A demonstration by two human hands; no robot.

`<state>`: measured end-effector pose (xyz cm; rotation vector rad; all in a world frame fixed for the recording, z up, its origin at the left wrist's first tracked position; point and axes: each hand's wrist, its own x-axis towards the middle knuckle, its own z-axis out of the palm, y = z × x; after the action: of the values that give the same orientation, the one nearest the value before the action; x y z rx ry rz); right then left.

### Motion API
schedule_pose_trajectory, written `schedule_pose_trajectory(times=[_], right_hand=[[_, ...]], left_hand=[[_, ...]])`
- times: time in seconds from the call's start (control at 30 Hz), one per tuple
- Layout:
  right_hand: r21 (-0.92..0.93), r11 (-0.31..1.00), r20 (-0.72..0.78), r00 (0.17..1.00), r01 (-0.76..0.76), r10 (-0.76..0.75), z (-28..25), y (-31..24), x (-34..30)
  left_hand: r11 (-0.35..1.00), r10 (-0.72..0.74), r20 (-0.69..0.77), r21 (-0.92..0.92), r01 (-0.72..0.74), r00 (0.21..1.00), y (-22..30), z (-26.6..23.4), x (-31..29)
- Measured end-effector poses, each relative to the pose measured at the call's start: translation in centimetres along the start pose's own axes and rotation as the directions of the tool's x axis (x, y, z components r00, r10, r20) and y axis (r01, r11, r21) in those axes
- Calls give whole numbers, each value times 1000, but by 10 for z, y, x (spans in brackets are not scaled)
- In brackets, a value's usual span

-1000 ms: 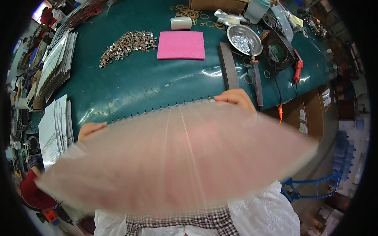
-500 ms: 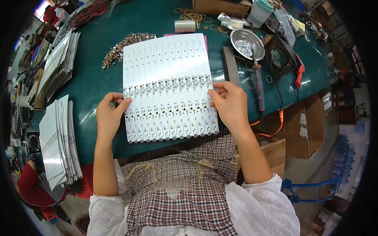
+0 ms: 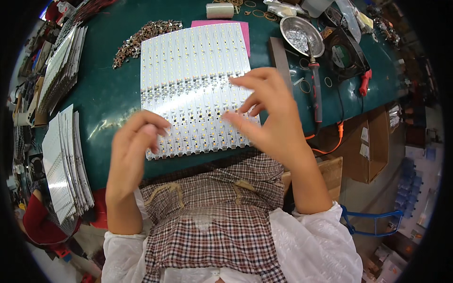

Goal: The person solders components onto an LED panel with a soldering iron, sets the panel aside, and inserts small metal connectors onto a new circuit board panel by hand.

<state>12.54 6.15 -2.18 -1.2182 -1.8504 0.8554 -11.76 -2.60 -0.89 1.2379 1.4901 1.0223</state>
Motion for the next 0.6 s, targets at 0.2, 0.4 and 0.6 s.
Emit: schedule_pose_trajectory(times=[0.2,0.4,0.6], right_hand=[[149,956,382,877,252,-291,-16,-12,-18],[100,971,498,834,219,-239,-51,12,-12],[-608,746,45,950,272,-310,-116,68,21]], left_hand=[[1000,-23,365,-5,26,931,10,47,2],[989,-127,408,125,83,904,18,68,12],[972,-23,141,235,-11,990,6,81,21]])
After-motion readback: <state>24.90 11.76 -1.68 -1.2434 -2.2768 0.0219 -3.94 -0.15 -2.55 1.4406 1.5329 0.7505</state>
